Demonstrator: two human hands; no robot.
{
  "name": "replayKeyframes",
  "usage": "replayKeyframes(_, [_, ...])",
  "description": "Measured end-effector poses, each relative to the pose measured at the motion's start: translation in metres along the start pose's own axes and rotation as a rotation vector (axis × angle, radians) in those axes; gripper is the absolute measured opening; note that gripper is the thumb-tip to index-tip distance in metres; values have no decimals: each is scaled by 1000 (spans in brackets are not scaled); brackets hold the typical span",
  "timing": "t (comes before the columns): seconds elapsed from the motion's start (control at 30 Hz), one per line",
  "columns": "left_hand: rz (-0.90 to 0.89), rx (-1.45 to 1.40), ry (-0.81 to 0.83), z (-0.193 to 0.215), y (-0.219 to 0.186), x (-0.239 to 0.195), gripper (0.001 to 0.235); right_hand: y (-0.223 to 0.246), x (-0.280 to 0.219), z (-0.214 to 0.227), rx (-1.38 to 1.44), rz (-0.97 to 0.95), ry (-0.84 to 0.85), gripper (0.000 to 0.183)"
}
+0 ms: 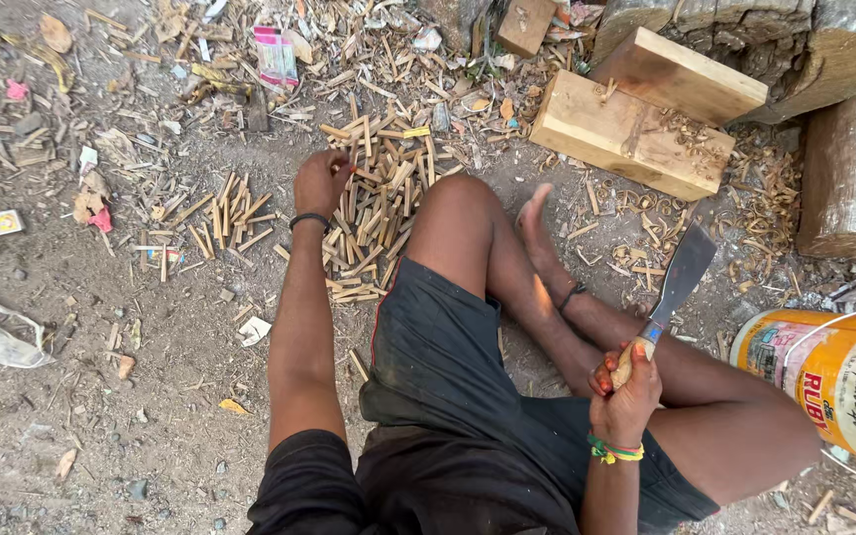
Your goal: The person sits on the ground and uses a curved blade to carve and smooth a rectangular wooden block. They repeatedly scrape the surface to remove wood shavings and occasionally pick up small pieces of wood from the surrounding area.
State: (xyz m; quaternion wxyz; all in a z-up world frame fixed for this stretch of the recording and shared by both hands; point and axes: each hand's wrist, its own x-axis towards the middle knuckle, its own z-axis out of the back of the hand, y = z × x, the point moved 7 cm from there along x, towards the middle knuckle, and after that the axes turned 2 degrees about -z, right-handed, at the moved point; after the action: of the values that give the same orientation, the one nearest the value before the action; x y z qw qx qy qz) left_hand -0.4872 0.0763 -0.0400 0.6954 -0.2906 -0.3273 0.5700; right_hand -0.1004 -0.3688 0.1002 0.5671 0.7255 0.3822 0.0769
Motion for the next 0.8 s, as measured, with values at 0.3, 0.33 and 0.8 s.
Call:
replayKeyframes(0.3, [-295,-123,-109,16,-191,7,10,-8,29,47,-2,-20,-75,24])
replayKeyframes(0.33, [-323,-110,-118,10,-212,8,8,-7,33,51,6,-33,-89,24])
replayKeyframes(0.8, [-440,185,363,-292,-372,42,25,0,95,67,-183,-57,-288,24])
